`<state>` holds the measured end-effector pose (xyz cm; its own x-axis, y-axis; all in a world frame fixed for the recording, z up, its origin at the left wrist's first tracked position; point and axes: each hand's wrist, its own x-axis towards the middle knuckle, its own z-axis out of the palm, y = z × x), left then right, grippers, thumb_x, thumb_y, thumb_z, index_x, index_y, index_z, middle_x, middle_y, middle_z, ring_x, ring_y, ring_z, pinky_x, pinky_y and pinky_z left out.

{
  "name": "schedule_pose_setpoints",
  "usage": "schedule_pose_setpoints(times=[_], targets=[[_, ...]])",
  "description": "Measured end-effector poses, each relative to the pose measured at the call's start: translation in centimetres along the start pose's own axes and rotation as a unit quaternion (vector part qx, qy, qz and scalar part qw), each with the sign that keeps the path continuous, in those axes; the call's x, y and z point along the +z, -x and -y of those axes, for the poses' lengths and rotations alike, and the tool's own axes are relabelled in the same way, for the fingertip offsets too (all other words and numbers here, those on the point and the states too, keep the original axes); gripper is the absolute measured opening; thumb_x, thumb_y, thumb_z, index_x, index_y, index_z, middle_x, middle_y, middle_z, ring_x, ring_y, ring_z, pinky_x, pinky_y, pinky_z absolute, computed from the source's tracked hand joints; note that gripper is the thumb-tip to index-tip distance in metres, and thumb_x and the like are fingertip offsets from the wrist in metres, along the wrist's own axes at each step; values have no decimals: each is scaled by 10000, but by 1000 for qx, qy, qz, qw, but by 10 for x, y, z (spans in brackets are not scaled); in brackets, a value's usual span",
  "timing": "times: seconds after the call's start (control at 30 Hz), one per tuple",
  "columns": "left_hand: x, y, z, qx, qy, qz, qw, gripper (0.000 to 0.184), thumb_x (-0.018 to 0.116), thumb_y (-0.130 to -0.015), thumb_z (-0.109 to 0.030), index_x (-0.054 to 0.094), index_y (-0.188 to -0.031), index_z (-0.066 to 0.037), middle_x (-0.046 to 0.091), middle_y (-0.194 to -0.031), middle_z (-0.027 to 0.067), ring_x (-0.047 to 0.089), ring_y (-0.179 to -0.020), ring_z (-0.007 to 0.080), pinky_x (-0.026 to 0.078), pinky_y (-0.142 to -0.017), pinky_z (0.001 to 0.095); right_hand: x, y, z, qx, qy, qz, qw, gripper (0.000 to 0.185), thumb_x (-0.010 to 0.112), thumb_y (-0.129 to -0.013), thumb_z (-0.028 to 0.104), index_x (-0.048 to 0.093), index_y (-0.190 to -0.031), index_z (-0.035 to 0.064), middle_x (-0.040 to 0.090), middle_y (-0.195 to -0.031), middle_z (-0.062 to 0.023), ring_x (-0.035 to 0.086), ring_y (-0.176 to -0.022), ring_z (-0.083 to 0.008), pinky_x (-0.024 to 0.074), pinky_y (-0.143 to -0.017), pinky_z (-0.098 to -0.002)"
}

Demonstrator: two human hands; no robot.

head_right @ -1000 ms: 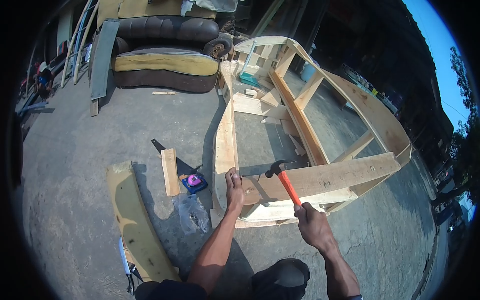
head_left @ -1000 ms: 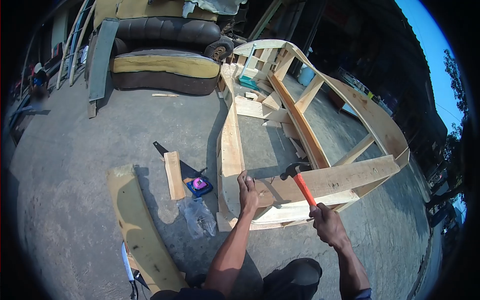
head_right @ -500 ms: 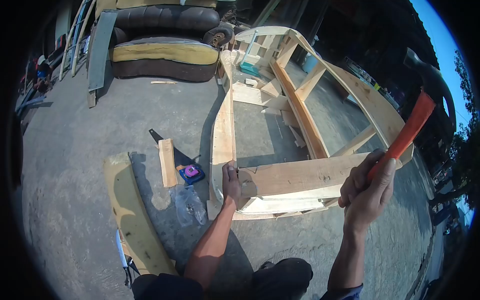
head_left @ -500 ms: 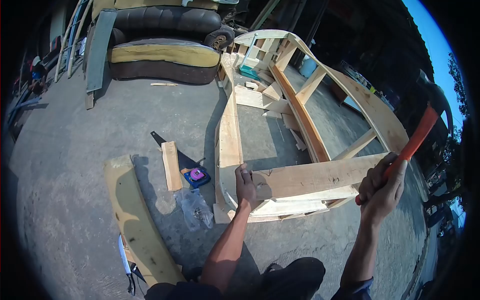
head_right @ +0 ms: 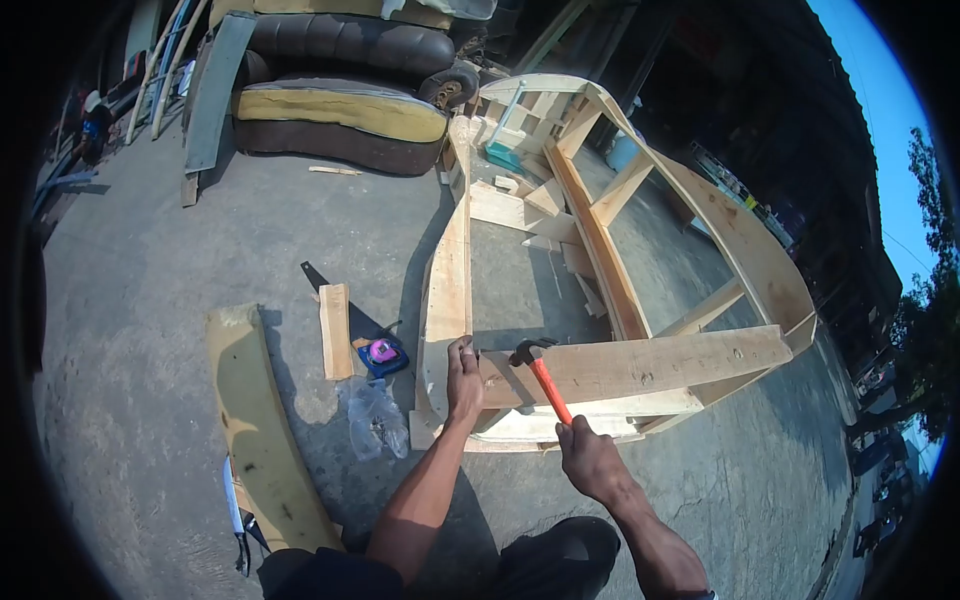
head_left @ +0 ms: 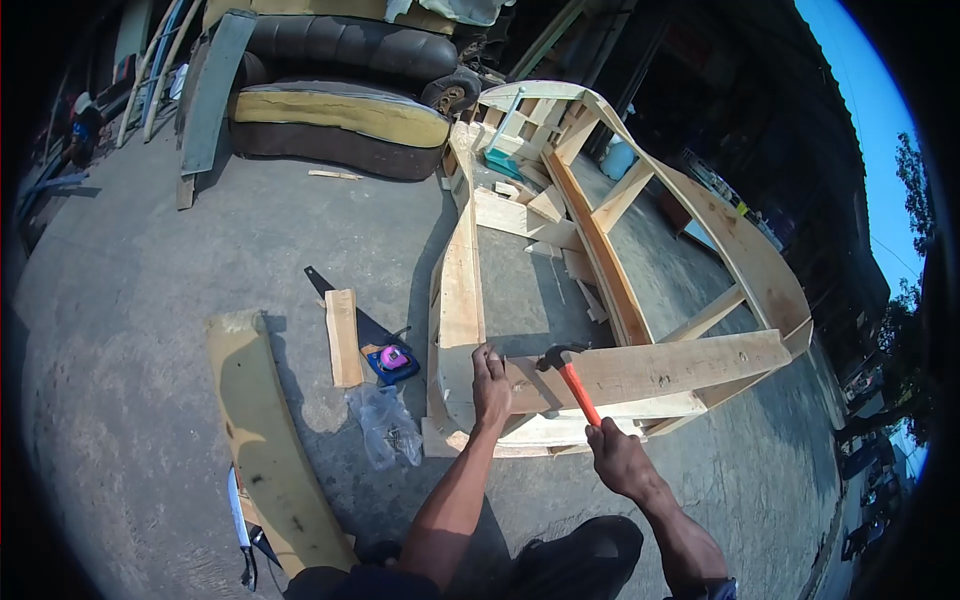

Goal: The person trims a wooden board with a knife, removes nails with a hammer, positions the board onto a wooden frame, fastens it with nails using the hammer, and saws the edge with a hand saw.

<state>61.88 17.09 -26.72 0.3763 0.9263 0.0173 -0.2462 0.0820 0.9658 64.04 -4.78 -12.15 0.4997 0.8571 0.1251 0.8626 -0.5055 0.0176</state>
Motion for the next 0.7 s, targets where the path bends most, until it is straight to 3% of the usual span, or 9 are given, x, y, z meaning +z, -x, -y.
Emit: schedule_pose_setpoints(times=[0.1, 0.17, 0.27, 0.33, 0.4, 0.5, 0.6, 0.63, 0.7], targets=[[0, -3, 3, 5, 51, 7, 999, 398, 314, -1099, -313, 462, -1349, -41, 578, -1266, 186, 568, -1150, 307, 419, -1017, 400, -77, -7, 34, 193, -239, 17, 951, 482, 463, -1054, 428, 641, -1075, -20, 633, -706, -171, 671, -725, -339, 496, -711, -439], [-6, 5, -6, -25, 50, 35, 998, 391, 330, -1094, -297, 441, -1362, -35, 583, -1298, 216, 578, -1202, 344, 429, -1028, 410, -125, -3, 64, 138, -469, -152, 859, 437, 380, -1090, 406, 583, -1066, 19, 412, -588, 26, 399, -467, -59, 348, -437, -246], [-6, 7, -8, -7, 53, 20, 998, 386, 335, -1093, -292, 444, -1359, -35, 585, -1288, 223, 578, -1198, 353, 431, -1024, 415, -78, -27, 64, -68, -548, -455, 699, 390, 362, -1092, 400, 495, -982, 50, 341, -604, 52, 311, -441, -20, 282, -383, -199], [-3, 5, -19, 0, 34, 10, 999, 382, 344, -1091, -287, 442, -1364, -39, 581, -1293, 228, 575, -1199, 364, 429, -1025, 421, -20, 1, 20, 62, -111, -151, 980, 414, 439, -1066, 386, 480, -958, -11, 542, -620, -177, 542, -486, -354, 449, -520, -457], [-5, 2, -10, -44, 31, 13, 998, 381, 348, -1092, -291, 439, -1367, -43, 580, -1296, 230, 572, -1202, 371, 426, -1029, 424, 2, 4, 5, 88, -105, -18, 990, 427, 473, -1054, 377, 522, -990, -43, 592, -683, -267, 575, -616, -507, 458, -634, -530], [0, -11, -4, -9, 38, -1, 999, 384, 347, -1088, -290, 443, -1364, -40, 590, -1281, 229, 582, -1189, 377, 438, -1012, 428, -96, -4, 55, 113, -260, -112, 952, 476, 440, -1067, 428, 580, -990, -21, 564, -600, -107, 573, -511, -231, 442, -524, -377], [-10, 14, -4, -45, 41, 22, 998, 380, 351, -1084, -285, 450, -1356, -38, 598, -1268, 233, 591, -1174, 384, 452, -994, 431, -80, -20, 55, -29, -523, -351, 776, 400, 414, -1076, 425, 488, -973, 45, 455, -582, 43, 408, -465, -29, 281, -419, -242], [-10, 12, -2, -51, 37, 21, 998, 376, 348, -1084, -283, 453, -1352, -40, 597, -1265, 236, 593, -1169, 381, 452, -994, 428, -35, -17, 43, -26, -557, -320, 765, 371, 415, -1079, 390, 432, -961, 39, 465, -546, -8, 474, -442, -119, 335, -406, -289], [-2, -4, 7, -44, 31, 6, 999, 366, 338, -1083, -277, 462, -1338, -45, 597, -1265, 231, 596, -1161, 375, 452, -997, 419, -7, -5, 15, 14, -100, -147, 984, 348, 437, -1063, 323, 486, -1009, -18, 613, -654, -214, 619, -591, -429, 478, -551, -486]])
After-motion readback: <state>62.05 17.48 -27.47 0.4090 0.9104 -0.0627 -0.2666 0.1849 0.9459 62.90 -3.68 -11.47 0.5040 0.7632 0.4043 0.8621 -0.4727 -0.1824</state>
